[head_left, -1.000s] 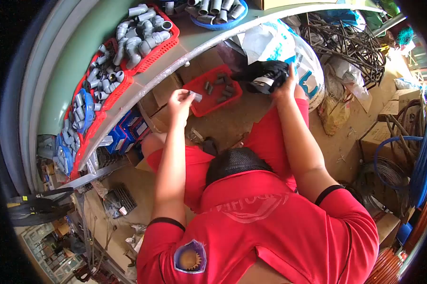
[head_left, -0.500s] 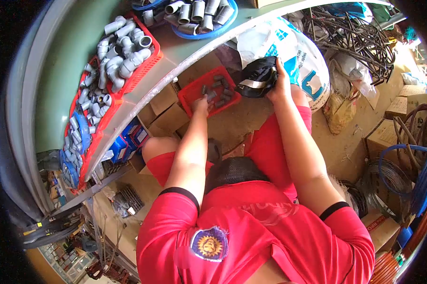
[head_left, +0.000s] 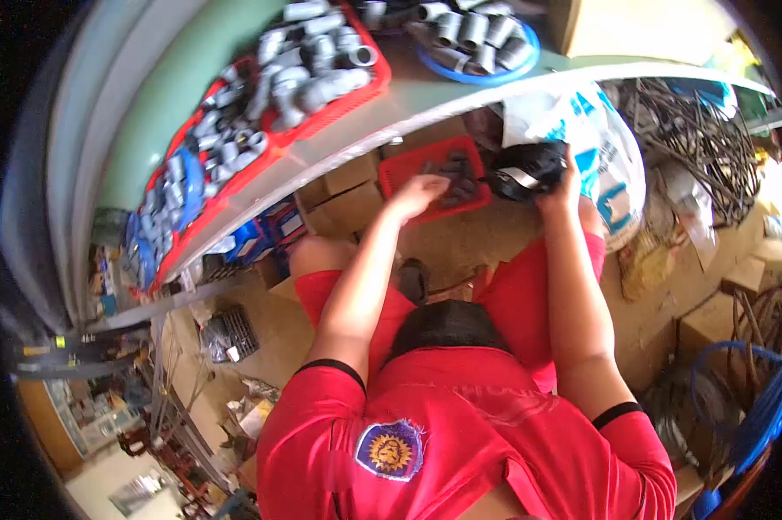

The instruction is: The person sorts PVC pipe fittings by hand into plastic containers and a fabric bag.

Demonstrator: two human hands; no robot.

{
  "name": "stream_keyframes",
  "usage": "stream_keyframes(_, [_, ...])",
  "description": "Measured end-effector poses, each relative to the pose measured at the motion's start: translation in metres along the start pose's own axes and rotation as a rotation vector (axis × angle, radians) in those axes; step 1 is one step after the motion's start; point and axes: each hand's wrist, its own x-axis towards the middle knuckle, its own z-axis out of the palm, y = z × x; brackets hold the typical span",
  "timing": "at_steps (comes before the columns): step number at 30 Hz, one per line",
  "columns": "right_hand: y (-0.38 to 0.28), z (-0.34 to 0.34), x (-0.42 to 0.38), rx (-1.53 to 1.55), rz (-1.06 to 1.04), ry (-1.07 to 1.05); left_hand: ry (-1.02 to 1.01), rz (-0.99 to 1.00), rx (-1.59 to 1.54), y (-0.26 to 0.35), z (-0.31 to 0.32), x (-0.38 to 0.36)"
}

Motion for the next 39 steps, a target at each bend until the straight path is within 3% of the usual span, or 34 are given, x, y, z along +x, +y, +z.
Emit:
stream_keyframes(2, [-0.002, -0.007, 0.007, -0.016, -0.025, 0.005, -0.133, 0.024, -0.123, 0.078, -0.029, -0.063])
stream_keyframes(4, [-0.001, 0.007, -0.014, -0.069, -0.023, 0.024, -0.103, 0.241, -0.162, 0.127, -0.067, -0.122])
stream_keyframes(7, [-0.002, -0.006, -0.012, -0.082, -0.065, -0.146, 0.457, 0.408, -0.079, 0.173, -0.125, -0.198])
stream_keyframes(8, [-0.004, -0.011, -0.010, -0.091, -0.028, -0.163, 0.748, 0.496, 0.081, 0.180, -0.143, -0.211])
stream_keyframes(9, [-0.004, -0.016, -0.004, -0.164, -0.131, -0.161, 1.011, 0.609, 0.258, 0.167, -0.175, -0.211])
stream_keyframes(10, [-0.005, -0.014, -0.008, -0.147, -0.098, -0.169, 1.159, 0.334, 0.459, 0.170, -0.196, -0.229])
stream_keyframes(11, [-0.007, -0.013, -0.013, -0.129, -0.068, -0.176, 1.236, 0.239, 0.638, 0.167, -0.212, -0.238])
stream_keyframes(15, [-0.007, -0.033, 0.007, -0.139, -0.074, -0.195, 1.166, 0.101, 0.875, 0.137, -0.257, -0.240])
stream_keyframes(17, [-0.007, -0.036, 0.003, -0.140, -0.047, -0.198, 1.216, 0.142, 0.950, 0.134, -0.258, -0.242])
stream_keyframes(22, [-0.005, -0.036, -0.010, -0.119, -0.028, -0.204, 1.587, -0.035, 0.922, 0.107, -0.308, -0.251])
stream_keyframes(25, [-0.006, -0.024, -0.027, -0.140, -0.048, -0.215, 1.527, -0.346, 0.905, 0.071, -0.366, -0.241])
stream_keyframes(26, [-0.005, -0.021, -0.030, -0.153, -0.084, -0.212, 1.363, -0.392, 0.885, 0.073, -0.378, -0.244])
stream_keyframes(29, [-0.003, -0.020, -0.033, -0.186, -0.103, -0.305, 1.326, -0.410, 0.791, 0.094, -0.378, -0.246])
stream_keyframes(33, [0.009, -0.019, -0.046, -0.151, -0.065, -0.387, 1.228, -0.582, 0.807, 0.126, -0.367, -0.245])
stream_keyframes(37, [0.013, -0.022, -0.073, -0.221, 0.002, -0.360, 1.376, -0.550, 0.736, 0.128, -0.359, -0.241])
stream_keyframes(39, [0.005, -0.037, -0.065, -0.131, -0.009, -0.454, 1.576, -0.323, 0.729, 0.134, -0.341, -0.245])
